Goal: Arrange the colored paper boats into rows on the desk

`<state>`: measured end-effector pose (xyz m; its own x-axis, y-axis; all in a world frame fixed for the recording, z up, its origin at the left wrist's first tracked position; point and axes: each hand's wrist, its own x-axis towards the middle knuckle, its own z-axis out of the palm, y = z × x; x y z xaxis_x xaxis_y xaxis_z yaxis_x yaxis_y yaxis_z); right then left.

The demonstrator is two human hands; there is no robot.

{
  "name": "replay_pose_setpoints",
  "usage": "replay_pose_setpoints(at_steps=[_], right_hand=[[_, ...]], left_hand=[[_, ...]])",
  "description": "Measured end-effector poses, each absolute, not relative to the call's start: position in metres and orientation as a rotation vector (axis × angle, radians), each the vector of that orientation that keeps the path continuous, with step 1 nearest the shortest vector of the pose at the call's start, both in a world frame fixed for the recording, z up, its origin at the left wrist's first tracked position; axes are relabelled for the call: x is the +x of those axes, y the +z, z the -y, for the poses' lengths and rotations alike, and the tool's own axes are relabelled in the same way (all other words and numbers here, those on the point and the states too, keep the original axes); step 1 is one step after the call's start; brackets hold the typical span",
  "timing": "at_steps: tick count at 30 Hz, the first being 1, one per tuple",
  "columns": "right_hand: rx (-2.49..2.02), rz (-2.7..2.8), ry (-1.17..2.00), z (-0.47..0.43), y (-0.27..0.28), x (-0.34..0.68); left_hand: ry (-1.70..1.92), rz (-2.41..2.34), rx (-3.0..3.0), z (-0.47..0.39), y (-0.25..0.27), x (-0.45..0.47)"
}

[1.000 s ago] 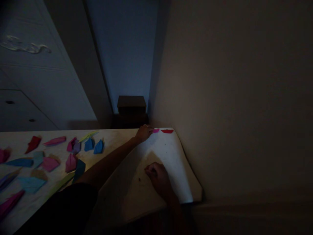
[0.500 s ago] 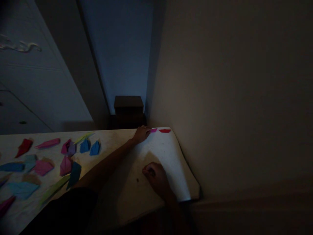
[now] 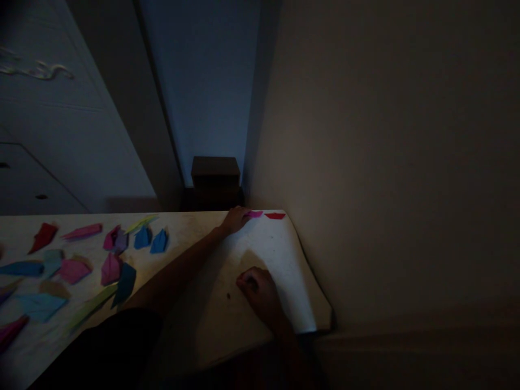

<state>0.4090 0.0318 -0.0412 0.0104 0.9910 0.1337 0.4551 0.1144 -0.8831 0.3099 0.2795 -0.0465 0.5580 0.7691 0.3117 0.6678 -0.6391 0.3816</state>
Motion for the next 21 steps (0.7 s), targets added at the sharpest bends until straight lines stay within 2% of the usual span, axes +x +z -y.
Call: replay_pose_setpoints(at_steps=[9,21], right_hand=[[-1.392,1.545,0.891,-0.034,-0.038,0.41],[-1.359,1.579,0.891,-0.03,-0.035,0.413]], left_hand=[[0.881,-1.259,2.553,-0.262,-0.044,0.297],[0.833,-0.984,2.741,-0.135,-0.043,0.216]])
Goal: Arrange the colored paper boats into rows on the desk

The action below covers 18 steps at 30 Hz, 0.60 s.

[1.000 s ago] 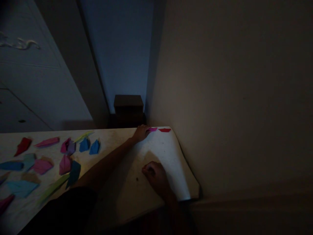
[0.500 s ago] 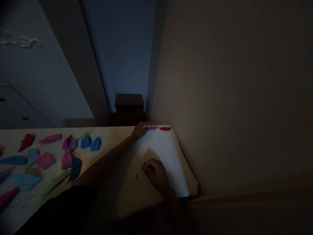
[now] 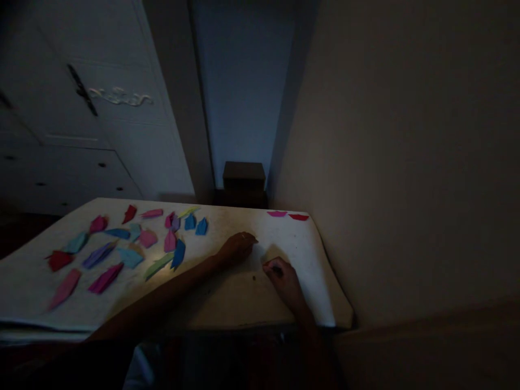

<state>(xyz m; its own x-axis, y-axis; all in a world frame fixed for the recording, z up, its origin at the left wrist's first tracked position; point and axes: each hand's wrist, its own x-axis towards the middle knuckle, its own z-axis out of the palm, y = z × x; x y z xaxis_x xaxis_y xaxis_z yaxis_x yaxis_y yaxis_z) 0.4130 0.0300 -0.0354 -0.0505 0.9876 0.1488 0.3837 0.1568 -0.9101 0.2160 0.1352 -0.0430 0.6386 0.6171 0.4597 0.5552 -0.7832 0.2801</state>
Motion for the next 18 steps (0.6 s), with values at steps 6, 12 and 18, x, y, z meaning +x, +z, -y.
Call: replay_pose_setpoints(at_steps=[6,12,18], right_hand=[[-1.376,1.606,0.865,-0.027,-0.036,0.414],[-1.46,1.61,0.786,-0.027,-0.037,0.415],[-1.502,1.533,0.703,-0.034,-0.032,0.391]], left_hand=[[0.778,-1.063,2.666,-0.07,-0.036,0.152],[0.866,-1.224,2.366,-0.022,-0.035,0.088],[1.345,-1.393,1.714,0.004,-0.031,0.047]])
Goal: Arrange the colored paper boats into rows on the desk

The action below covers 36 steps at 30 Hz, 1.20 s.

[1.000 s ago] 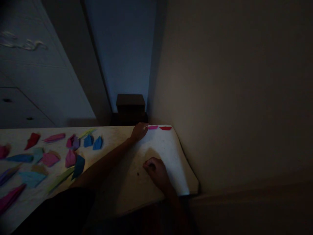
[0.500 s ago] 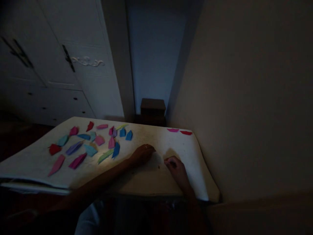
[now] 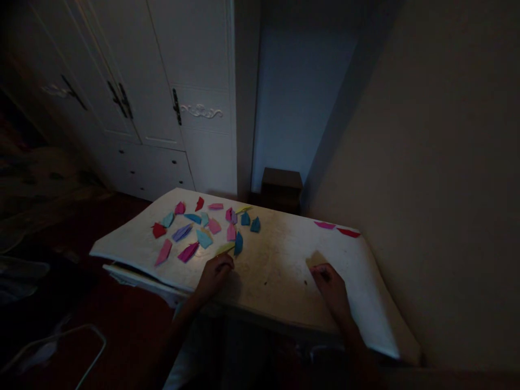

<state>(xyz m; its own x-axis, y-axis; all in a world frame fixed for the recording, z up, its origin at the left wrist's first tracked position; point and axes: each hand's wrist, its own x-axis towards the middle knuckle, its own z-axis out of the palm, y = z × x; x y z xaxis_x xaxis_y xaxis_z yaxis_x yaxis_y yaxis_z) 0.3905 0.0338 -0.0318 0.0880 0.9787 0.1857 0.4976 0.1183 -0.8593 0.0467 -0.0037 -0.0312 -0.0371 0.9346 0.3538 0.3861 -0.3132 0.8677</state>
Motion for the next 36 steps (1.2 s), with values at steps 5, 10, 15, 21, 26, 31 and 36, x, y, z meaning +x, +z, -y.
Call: replay_pose_setpoints(at_steps=[5,10,15,21,26,31,36], right_hand=[[-1.395,1.599,0.71,-0.042,-0.02,0.323],[-1.191,1.938,0.746,-0.061,-0.008,0.239],[-0.83,2.448,0.6,-0.091,-0.003,0.182],[-0.76,2.72,0.579,-0.116,0.0,0.156],[-0.745,2.754,0.628,-0.124,0.0,0.152],[-0.65,2.655,0.787,-0.124,-0.003,0.15],[-0.716,2.34,0.934,-0.116,0.001,0.156]], left_hand=[[1.383,-1.409,1.52,0.005,-0.036,0.036],[1.273,-1.297,1.579,0.007,-0.036,0.041],[1.187,-1.243,1.619,0.01,-0.034,0.043],[1.152,-1.245,1.633,0.009,-0.037,0.044],[1.14,-1.222,1.64,0.01,-0.037,0.044],[1.136,-1.217,1.639,0.011,-0.036,0.043],[1.143,-1.213,1.629,0.012,-0.035,0.043]])
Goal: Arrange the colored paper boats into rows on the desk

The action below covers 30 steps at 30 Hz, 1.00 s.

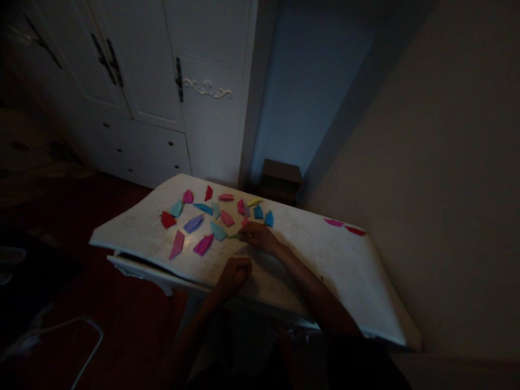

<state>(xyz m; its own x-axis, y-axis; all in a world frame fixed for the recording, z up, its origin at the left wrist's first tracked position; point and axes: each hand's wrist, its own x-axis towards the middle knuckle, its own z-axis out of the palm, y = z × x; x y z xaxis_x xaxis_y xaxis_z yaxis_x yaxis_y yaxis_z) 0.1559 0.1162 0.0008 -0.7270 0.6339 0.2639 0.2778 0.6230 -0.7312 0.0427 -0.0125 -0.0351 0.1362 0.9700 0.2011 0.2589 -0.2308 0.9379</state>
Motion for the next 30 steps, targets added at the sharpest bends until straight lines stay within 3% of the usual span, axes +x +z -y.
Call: replay_pose_setpoints(at_steps=[9,14,19,24,30], right_hand=[[-0.931,1.858,1.289,-0.104,0.007,0.209],[-0.967,1.851,0.894,-0.124,0.006,0.272],[-1.292,1.842,0.427,-0.151,-0.01,0.35],[-1.487,1.872,0.24,-0.174,-0.019,0.398],[-1.707,2.075,0.059,-0.197,-0.022,0.387]], left_hand=[[1.134,-1.192,1.644,0.015,-0.033,0.042],[1.127,-1.217,1.675,0.015,-0.03,0.04],[1.13,-1.259,1.689,0.013,-0.031,0.038],[1.126,-1.324,1.716,0.011,-0.028,0.037],[1.132,-1.397,1.729,0.013,-0.023,0.037]])
